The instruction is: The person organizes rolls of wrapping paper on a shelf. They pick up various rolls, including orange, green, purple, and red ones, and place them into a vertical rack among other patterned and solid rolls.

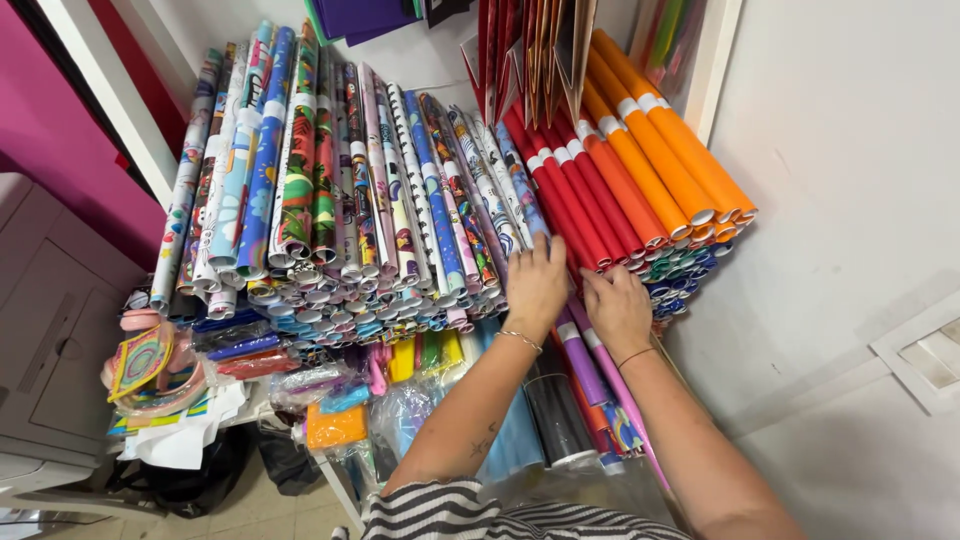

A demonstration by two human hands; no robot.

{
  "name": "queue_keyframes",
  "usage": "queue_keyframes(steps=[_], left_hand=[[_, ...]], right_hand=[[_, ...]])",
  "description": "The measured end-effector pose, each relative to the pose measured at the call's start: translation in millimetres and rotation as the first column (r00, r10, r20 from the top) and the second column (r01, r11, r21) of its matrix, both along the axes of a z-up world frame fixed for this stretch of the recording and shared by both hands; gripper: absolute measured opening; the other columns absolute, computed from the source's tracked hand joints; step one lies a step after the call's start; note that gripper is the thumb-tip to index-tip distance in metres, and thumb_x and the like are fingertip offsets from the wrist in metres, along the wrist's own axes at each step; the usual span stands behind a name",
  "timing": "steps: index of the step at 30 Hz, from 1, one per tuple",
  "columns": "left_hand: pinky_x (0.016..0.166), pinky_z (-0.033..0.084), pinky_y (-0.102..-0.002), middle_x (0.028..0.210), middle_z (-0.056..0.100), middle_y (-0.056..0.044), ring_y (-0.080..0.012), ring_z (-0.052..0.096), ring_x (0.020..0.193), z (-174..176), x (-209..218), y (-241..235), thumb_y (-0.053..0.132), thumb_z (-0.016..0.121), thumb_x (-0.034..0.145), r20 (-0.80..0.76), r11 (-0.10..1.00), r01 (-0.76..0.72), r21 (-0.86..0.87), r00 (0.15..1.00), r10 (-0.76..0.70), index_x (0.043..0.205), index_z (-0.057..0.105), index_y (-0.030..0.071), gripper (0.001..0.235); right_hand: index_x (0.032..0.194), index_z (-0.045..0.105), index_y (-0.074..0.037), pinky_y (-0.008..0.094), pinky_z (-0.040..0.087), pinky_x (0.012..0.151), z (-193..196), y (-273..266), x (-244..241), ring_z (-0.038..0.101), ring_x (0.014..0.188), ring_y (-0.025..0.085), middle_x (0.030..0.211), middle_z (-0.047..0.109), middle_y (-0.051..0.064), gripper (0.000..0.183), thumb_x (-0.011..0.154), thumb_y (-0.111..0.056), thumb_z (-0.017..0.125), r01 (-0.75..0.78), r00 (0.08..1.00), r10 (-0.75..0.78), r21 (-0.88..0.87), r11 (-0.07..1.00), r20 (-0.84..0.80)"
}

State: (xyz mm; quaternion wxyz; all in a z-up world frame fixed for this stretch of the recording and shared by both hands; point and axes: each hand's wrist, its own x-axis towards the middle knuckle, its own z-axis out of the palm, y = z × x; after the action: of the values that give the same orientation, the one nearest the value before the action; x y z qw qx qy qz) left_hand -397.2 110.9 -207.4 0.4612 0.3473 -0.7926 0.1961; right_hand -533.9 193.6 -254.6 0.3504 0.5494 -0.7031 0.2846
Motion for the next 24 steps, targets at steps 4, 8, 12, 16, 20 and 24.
queue_keyframes(steps=[4,8,12,16,20,24], left_hand=[[0.067,0.062,-0.052,0.149,0.052,-0.02,-0.0426,0.073,0.067,60,37,7,0.007,0.055,0.09,-0.076,0.937,0.189,0.294,0.982,-0.174,0.132,0.058,0.012,0.042],[0.097,0.057,-0.045,0.133,0.062,-0.012,-0.0382,0.068,0.114,77,49,-8,0.016,0.059,0.085,-0.454,0.79,0.495,0.361,0.833,-0.315,0.115,0.065,0.013,0.03],[0.088,0.06,-0.037,0.117,0.065,-0.006,-0.0278,0.072,0.106,112,96,15,0.012,0.075,0.083,-0.364,0.947,0.314,0.075,0.892,-0.267,0.108,0.064,0.015,0.027],[0.09,0.06,-0.034,0.12,0.065,-0.002,-0.0234,0.071,0.109,128,146,52,0.015,0.075,0.084,-0.29,0.978,0.206,-0.04,0.934,-0.209,0.109,0.065,0.018,0.027],[0.092,0.061,-0.034,0.119,0.069,-0.006,-0.0249,0.073,0.106,163,207,97,0.028,0.084,0.081,-0.354,0.978,0.158,-0.14,0.914,-0.198,0.105,0.068,0.015,0.031],[0.087,0.062,-0.037,0.112,0.074,-0.011,-0.029,0.075,0.099,194,276,112,0.006,0.079,0.083,-0.367,0.972,0.041,-0.23,0.921,-0.126,0.102,0.073,0.011,0.02]], right_hand=[[0.109,0.078,-0.039,0.041,0.057,0.071,2,4,9,0.066,0.08,0.026,0.085,0.059,0.001,0.018,0.094,-0.038,0.067,0.018,0.999,-0.019,0.03,0.999,0.05],[0.123,0.072,-0.037,0.048,0.059,0.082,23,10,23,0.073,0.093,0.033,0.092,0.072,0.009,0.029,0.1,-0.043,0.056,-0.026,0.914,-0.123,0.36,0.933,0.387],[0.151,0.054,-0.036,0.056,0.054,0.098,49,6,32,0.068,0.118,0.042,0.116,0.075,0.022,0.051,0.1,-0.045,0.049,-0.199,0.781,-0.257,0.616,0.762,0.569],[0.151,0.052,-0.04,0.056,0.054,0.097,57,-4,45,0.07,0.117,0.04,0.113,0.077,0.02,0.051,0.101,-0.047,0.044,-0.201,0.825,-0.225,0.641,0.741,0.518],[0.142,0.062,-0.03,0.055,0.054,0.099,67,-14,65,0.069,0.116,0.042,0.112,0.076,0.023,0.046,0.102,-0.046,0.049,-0.335,0.823,-0.07,0.582,0.741,0.563],[0.141,0.064,-0.018,0.054,0.052,0.105,126,-1,124,0.066,0.122,0.043,0.119,0.075,0.023,0.047,0.1,-0.036,0.05,-0.425,0.795,-0.035,0.597,0.68,0.605]])
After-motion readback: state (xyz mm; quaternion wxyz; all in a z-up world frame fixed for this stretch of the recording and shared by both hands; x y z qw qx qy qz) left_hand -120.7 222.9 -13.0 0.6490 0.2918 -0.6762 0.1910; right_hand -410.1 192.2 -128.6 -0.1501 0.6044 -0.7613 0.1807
